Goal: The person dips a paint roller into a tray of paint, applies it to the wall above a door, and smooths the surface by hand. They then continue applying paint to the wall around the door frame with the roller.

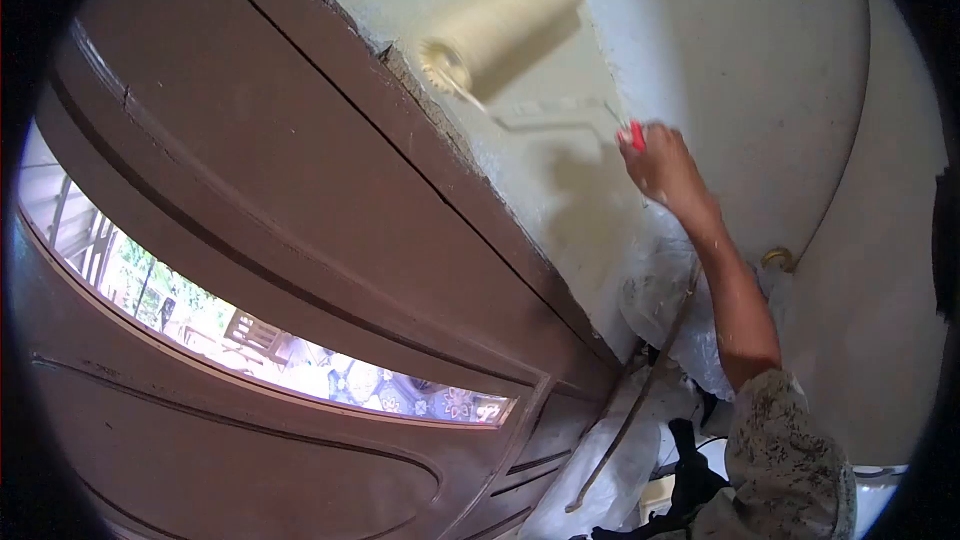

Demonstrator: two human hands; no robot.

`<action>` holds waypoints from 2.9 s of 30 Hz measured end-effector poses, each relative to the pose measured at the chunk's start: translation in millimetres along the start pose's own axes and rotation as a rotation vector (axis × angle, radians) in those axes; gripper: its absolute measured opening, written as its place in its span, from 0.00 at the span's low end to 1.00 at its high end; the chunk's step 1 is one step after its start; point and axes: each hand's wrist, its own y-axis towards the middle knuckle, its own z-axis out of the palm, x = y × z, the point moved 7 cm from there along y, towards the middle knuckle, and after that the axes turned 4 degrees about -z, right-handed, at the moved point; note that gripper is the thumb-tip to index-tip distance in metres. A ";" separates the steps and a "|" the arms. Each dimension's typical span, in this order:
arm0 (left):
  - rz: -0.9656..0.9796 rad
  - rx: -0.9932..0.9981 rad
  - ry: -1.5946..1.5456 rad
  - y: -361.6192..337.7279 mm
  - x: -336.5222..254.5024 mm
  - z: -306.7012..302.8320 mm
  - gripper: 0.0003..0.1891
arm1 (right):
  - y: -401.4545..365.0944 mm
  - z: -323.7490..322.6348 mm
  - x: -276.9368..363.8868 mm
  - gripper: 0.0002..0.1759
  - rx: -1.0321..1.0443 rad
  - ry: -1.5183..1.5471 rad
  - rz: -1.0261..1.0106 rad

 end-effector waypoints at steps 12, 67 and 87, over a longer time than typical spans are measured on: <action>0.174 0.056 0.293 -7.3 0.2 15.2 0.10 | -72.6 23.2 -76.2 0.15 0.162 -0.183 -0.003; 0.368 -0.409 0.552 -47.1 108.2 -52.4 0.12 | -419.9 -18.1 -66.5 0.19 0.099 -0.028 0.014; -0.015 -0.050 0.298 -151.8 152.1 -52.1 0.14 | -605.7 -113.3 -22.2 0.19 0.664 0.004 0.530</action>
